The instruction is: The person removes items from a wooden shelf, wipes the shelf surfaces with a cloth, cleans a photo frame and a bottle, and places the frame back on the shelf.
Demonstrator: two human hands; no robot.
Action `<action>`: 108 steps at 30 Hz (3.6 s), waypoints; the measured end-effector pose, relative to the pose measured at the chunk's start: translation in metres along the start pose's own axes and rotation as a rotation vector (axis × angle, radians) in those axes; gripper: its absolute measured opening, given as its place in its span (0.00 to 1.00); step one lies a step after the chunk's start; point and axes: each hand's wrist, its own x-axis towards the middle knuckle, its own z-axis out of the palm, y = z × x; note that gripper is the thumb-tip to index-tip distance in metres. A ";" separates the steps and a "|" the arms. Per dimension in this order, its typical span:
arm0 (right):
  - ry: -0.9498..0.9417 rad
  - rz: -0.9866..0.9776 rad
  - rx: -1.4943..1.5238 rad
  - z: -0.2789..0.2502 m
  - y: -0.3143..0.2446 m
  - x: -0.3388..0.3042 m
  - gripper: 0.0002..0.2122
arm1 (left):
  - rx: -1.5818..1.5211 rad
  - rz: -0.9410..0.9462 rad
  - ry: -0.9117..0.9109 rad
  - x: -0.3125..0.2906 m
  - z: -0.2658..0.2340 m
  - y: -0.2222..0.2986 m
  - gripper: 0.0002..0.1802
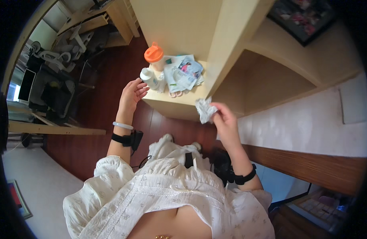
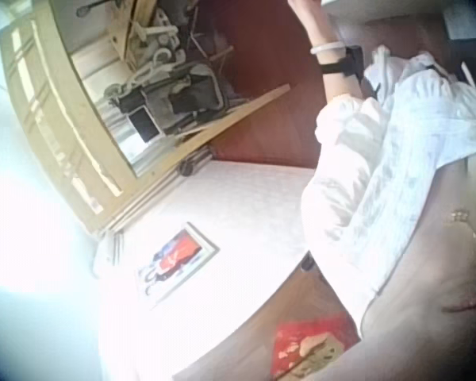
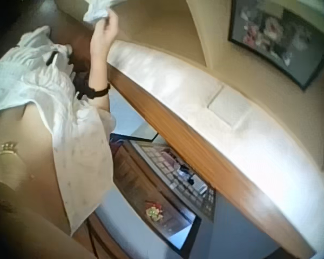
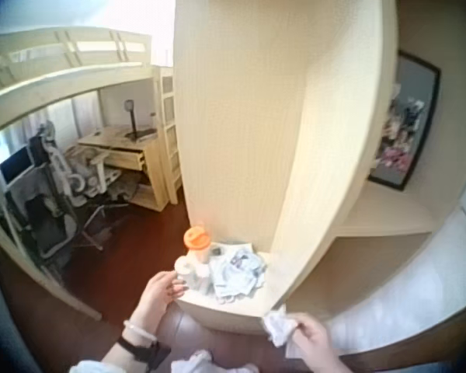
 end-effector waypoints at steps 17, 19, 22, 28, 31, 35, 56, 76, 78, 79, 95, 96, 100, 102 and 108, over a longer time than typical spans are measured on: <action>0.288 0.477 0.558 0.143 0.106 0.071 0.12 | 0.516 0.378 -0.087 0.126 -0.051 -0.080 0.34; 0.290 0.367 0.477 0.158 0.082 0.080 0.13 | 0.540 0.375 -0.070 0.114 -0.052 -0.069 0.33; 0.165 -0.099 -0.021 0.168 0.066 0.087 0.13 | 0.648 0.430 -0.142 0.071 -0.032 -0.028 0.30; 0.392 -0.317 -0.117 0.192 0.057 0.087 0.23 | 0.663 0.500 -0.304 0.002 0.011 -0.016 0.24; 0.219 -0.049 0.235 0.154 0.029 0.055 0.24 | 0.680 0.465 -0.457 -0.029 0.030 -0.012 0.26; -0.044 0.013 0.320 0.087 0.005 -0.002 0.21 | 0.555 0.269 -0.962 -0.078 0.057 -0.013 0.33; 0.627 -0.136 0.016 -0.009 -0.007 -0.146 0.10 | 0.882 0.541 -0.618 -0.197 0.146 -0.093 0.26; 0.295 0.195 0.927 -0.062 0.147 0.151 0.17 | 0.617 -0.037 -0.232 -0.075 0.033 -0.156 0.30; 0.179 -0.290 0.600 -0.042 0.119 0.189 0.20 | 0.657 -0.072 -0.227 -0.068 0.028 -0.149 0.30; 0.196 -0.748 0.230 -0.032 0.109 0.204 0.22 | 0.665 -0.083 -0.247 -0.065 0.026 -0.146 0.30; -0.057 -0.179 0.813 -0.027 0.041 0.226 0.27 | 0.671 -0.161 -0.366 -0.037 0.045 -0.117 0.29; -0.098 -0.402 0.705 -0.031 0.022 0.229 0.27 | 0.674 -0.157 -0.373 -0.035 0.045 -0.118 0.29; -0.093 -0.831 0.417 -0.036 0.012 0.238 0.26 | 0.669 -0.208 -0.388 -0.040 0.050 -0.121 0.31; -0.107 -0.686 0.493 -0.035 0.021 0.226 0.27 | 0.682 -0.200 -0.399 -0.039 0.043 -0.117 0.31; -0.146 -0.187 0.521 -0.025 0.056 0.170 0.28 | 0.665 -0.171 -0.470 -0.030 0.043 -0.122 0.31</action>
